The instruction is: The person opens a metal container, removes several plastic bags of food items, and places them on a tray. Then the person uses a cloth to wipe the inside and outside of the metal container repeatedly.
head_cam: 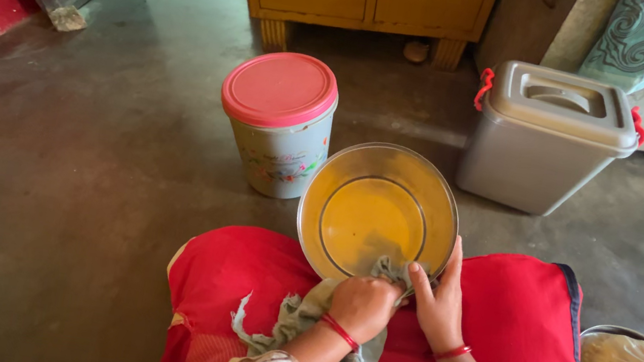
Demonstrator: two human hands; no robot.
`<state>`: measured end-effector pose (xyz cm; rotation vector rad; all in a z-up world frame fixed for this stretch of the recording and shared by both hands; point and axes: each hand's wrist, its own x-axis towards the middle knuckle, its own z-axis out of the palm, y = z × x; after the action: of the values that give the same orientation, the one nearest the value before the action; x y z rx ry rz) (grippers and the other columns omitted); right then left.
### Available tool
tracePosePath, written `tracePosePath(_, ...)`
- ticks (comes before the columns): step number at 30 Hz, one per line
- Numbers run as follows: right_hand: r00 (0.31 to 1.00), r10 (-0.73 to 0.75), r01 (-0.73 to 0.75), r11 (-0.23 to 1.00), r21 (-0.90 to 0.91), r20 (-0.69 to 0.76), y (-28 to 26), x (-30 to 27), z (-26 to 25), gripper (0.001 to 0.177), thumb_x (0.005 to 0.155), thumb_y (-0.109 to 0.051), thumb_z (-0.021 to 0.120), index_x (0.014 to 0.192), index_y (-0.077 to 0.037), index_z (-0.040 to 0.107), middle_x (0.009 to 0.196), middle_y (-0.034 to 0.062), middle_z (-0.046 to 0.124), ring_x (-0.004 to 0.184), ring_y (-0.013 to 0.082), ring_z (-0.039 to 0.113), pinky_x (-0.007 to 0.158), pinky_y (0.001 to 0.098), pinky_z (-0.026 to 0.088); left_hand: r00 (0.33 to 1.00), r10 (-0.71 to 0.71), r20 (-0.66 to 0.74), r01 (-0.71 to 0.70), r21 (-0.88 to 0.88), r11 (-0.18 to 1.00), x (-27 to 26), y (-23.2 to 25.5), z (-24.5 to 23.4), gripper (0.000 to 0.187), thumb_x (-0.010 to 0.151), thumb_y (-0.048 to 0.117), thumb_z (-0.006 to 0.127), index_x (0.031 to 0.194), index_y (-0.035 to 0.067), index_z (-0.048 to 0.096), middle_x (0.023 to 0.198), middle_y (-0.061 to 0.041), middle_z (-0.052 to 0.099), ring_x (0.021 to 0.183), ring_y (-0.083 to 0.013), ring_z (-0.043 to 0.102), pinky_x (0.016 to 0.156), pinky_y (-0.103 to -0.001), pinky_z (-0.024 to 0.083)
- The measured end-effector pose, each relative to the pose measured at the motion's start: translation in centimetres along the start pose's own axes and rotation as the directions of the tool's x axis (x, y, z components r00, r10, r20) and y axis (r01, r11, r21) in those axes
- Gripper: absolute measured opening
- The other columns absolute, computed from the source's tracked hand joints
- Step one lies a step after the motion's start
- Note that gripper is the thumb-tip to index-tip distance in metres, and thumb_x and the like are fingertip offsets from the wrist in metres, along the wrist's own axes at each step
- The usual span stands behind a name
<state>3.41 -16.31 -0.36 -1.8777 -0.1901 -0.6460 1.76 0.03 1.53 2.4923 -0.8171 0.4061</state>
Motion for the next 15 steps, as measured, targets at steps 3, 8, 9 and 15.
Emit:
tracePosePath(3,0.999,0.011,-0.010,1.000,0.009,-0.032,0.2,-0.1,-0.1,0.079,0.093,-0.011,0.062,0.160,0.000,0.022,0.154,0.0222,0.047,0.142,0.0310,0.047,0.114,0.0376,0.038,1.000,-0.022,-0.018,0.021,-0.037,0.999,0.4,1.3,-0.3,0.017,0.093,0.023,0.061,0.087,0.011,0.071,0.079,-0.015,0.073,0.076,-0.0357,0.072,0.065,-0.049,0.055)
tracePosePath(8,0.998,0.060,-0.060,0.998,-0.010,0.004,0.3,-0.2,-0.4,0.079,0.091,-0.004,0.056,0.161,-0.002,0.020,0.153,0.0227,0.046,0.141,0.0333,0.048,0.112,0.0381,0.041,0.990,-0.054,0.126,0.063,-0.065,0.996,-0.5,1.3,-2.9,0.040,0.094,0.046,0.061,0.092,0.008,0.073,0.079,-0.018,0.072,0.074,-0.0380,0.071,0.065,-0.050,0.055)
tracePosePath(9,0.999,0.042,-0.042,0.999,-0.014,0.012,0.3,-0.2,-0.4,0.078,0.091,-0.004,0.056,0.161,-0.002,0.020,0.154,0.0233,0.045,0.142,0.0341,0.047,0.112,0.0384,0.040,0.986,-0.045,0.159,0.049,-0.020,0.999,-0.8,0.6,-3.7,0.044,0.095,0.048,0.059,0.090,0.008,0.075,0.079,-0.018,0.072,0.074,-0.0377,0.071,0.066,-0.050,0.055)
tracePosePath(15,0.998,0.032,-0.032,0.999,0.005,0.049,0.2,-0.2,0.0,0.079,0.089,-0.002,0.053,0.161,-0.004,0.020,0.156,0.0243,0.042,0.143,0.0364,0.045,0.113,0.0392,0.039,0.853,-0.262,0.452,0.056,0.420,0.906,-0.3,-5.4,-7.0,0.051,0.100,0.047,0.047,0.087,0.011,0.081,0.091,-0.013,0.075,0.092,-0.0304,0.072,0.093,-0.047,0.049)
